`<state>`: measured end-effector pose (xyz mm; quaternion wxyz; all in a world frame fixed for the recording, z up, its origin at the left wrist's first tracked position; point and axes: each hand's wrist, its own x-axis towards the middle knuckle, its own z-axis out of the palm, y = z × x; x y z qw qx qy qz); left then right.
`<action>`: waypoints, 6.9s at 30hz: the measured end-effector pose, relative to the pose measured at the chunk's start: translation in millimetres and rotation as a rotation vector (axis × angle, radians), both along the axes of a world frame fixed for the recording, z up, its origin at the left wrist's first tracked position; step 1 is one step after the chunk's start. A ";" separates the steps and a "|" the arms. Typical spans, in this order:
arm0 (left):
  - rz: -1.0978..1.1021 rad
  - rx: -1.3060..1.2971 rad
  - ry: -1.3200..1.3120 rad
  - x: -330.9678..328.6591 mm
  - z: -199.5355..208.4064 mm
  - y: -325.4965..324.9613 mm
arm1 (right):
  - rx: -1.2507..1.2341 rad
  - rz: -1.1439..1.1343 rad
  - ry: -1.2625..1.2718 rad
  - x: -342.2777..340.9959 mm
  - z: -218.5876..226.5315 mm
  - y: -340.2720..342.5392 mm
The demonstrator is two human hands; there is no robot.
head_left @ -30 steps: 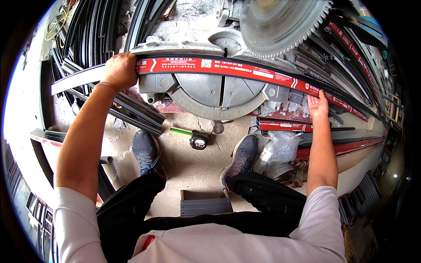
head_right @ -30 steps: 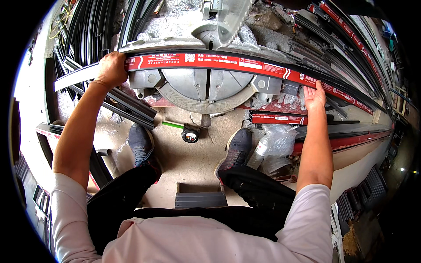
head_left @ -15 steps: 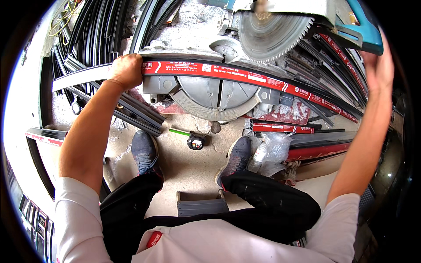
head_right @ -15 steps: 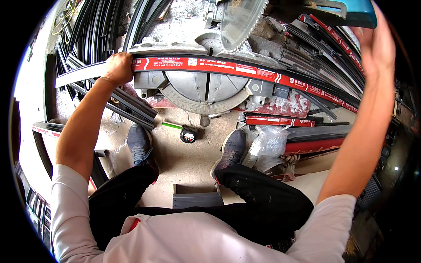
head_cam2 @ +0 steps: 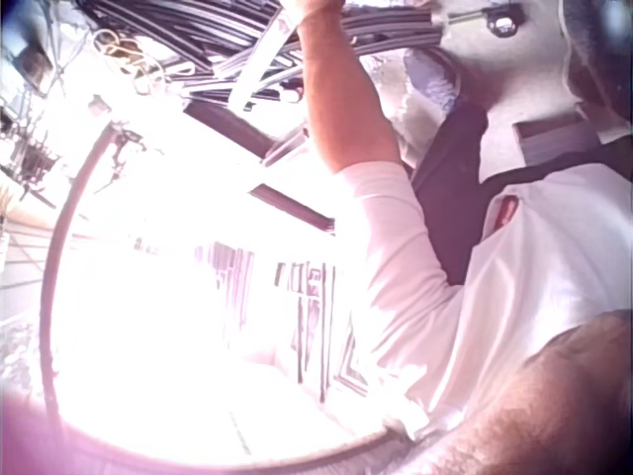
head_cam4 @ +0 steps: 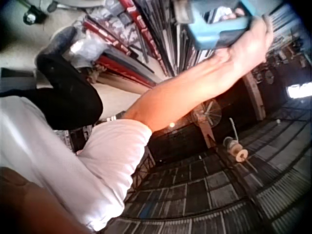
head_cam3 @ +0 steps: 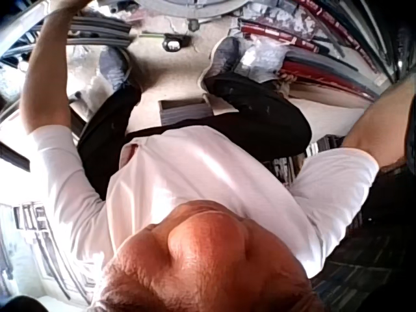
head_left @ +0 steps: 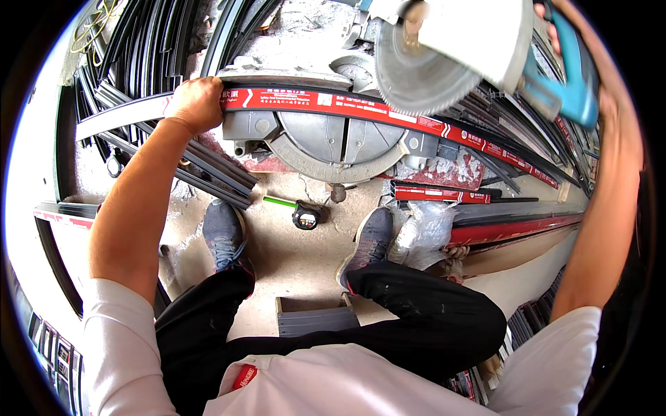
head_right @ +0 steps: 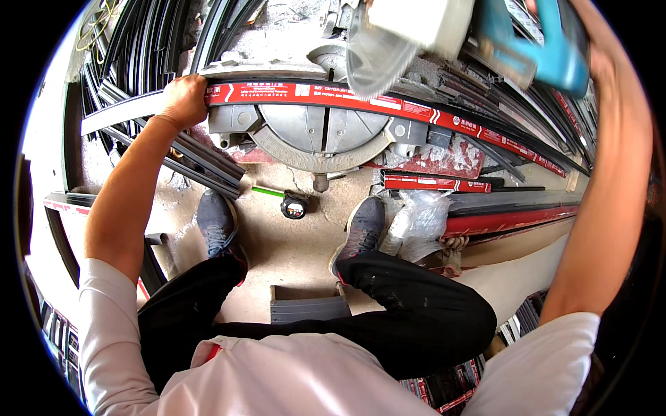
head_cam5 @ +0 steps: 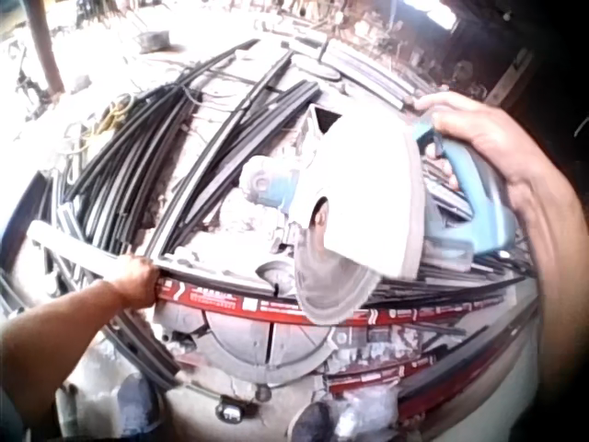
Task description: The person measures a long metal profile with a tape measure and marks it with a marker. They then place the profile on a miter saw, cut it, and stack the cut pieces. The person repeats this process for several profiles.
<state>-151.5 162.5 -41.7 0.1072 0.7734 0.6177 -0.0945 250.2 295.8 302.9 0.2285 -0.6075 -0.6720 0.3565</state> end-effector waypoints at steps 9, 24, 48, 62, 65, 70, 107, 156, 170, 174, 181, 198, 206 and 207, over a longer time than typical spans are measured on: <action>0.002 0.015 0.032 -5.3 -3.0 -5.5 | 0.300 -0.134 0.070 11.1 -95.5 -177.7; 0.069 -0.005 -0.008 -3.2 -1.9 -6.4 | 0.404 -0.055 0.214 21.3 -141.7 -213.5; 0.072 -0.003 -0.019 -3.2 -1.5 -6.8 | 0.456 -0.012 0.216 26.5 -151.4 -216.6; 0.066 0.006 -0.028 -3.1 -0.5 -7.3 | 0.462 -0.014 0.217 25.8 -151.4 -216.2; 0.068 0.001 -0.027 -4.7 -0.9 -7.7 | 0.458 -0.020 0.225 25.0 -152.2 -216.3; 0.044 0.006 -0.024 -3.0 0.0 -5.9 | 0.464 -0.029 0.208 23.1 -148.5 -215.4; 0.018 -0.003 0.028 -5.0 2.1 -6.1 | 0.429 -0.040 0.256 19.5 -148.7 -215.5; 0.063 -0.007 0.000 -4.3 -1.5 -6.5 | 0.408 -0.073 0.285 20.5 -153.4 -221.5; 0.066 -0.012 -0.004 -4.6 -0.6 -7.0 | 0.407 -0.086 0.273 20.3 -154.5 -222.5; 0.065 -0.018 -0.006 -2.8 0.7 -6.6 | 0.415 -0.074 0.275 19.3 -153.4 -221.8; -0.001 -0.008 0.046 -6.3 0.5 -5.9 | 0.416 -0.078 0.283 18.3 -153.0 -221.5; 0.010 0.001 0.027 -8.4 -8.5 -2.5 | 0.398 -0.072 0.350 26.9 -163.2 -229.3; -0.007 0.113 -0.075 -28.3 -37.1 -6.1 | 0.693 -0.031 0.063 27.9 -162.6 -219.8; -0.013 0.109 -0.082 -28.4 -40.9 -5.6 | 0.715 -0.031 0.039 28.9 -161.4 -219.3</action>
